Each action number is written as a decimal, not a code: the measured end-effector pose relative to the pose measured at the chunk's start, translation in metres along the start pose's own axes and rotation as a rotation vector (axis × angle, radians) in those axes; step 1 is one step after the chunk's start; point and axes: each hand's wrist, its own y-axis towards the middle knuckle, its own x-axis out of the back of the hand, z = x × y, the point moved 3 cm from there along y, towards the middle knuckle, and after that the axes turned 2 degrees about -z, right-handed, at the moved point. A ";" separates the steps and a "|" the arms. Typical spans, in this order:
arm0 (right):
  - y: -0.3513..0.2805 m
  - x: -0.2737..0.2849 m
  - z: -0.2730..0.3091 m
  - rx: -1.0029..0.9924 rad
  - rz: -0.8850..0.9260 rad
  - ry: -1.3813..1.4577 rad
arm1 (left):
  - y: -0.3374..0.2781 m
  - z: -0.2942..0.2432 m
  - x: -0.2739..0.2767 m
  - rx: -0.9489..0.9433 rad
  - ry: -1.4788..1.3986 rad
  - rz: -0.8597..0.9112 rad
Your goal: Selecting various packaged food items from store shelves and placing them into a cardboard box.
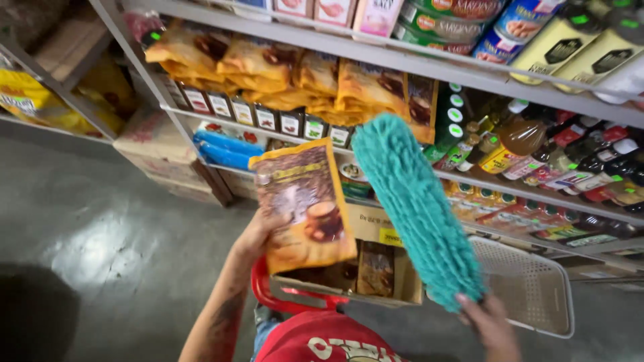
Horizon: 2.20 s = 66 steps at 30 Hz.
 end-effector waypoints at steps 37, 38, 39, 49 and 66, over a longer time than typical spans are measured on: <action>-0.026 -0.190 -0.038 0.669 -0.316 -0.712 | 0.081 0.028 0.055 -0.107 -0.277 0.017; -0.024 -0.183 -0.043 0.553 -0.302 -0.700 | 0.082 0.030 0.055 -0.157 -0.215 -0.020; -0.019 -0.175 -0.046 0.443 -0.288 -0.688 | 0.085 0.031 0.054 -0.212 -0.154 -0.054; -0.002 -0.085 -0.030 0.551 -0.012 -0.923 | 0.059 -0.001 0.079 -0.447 0.084 -0.383; 0.070 -0.228 0.186 0.465 0.241 0.491 | 0.036 0.049 -0.007 -0.080 0.187 0.072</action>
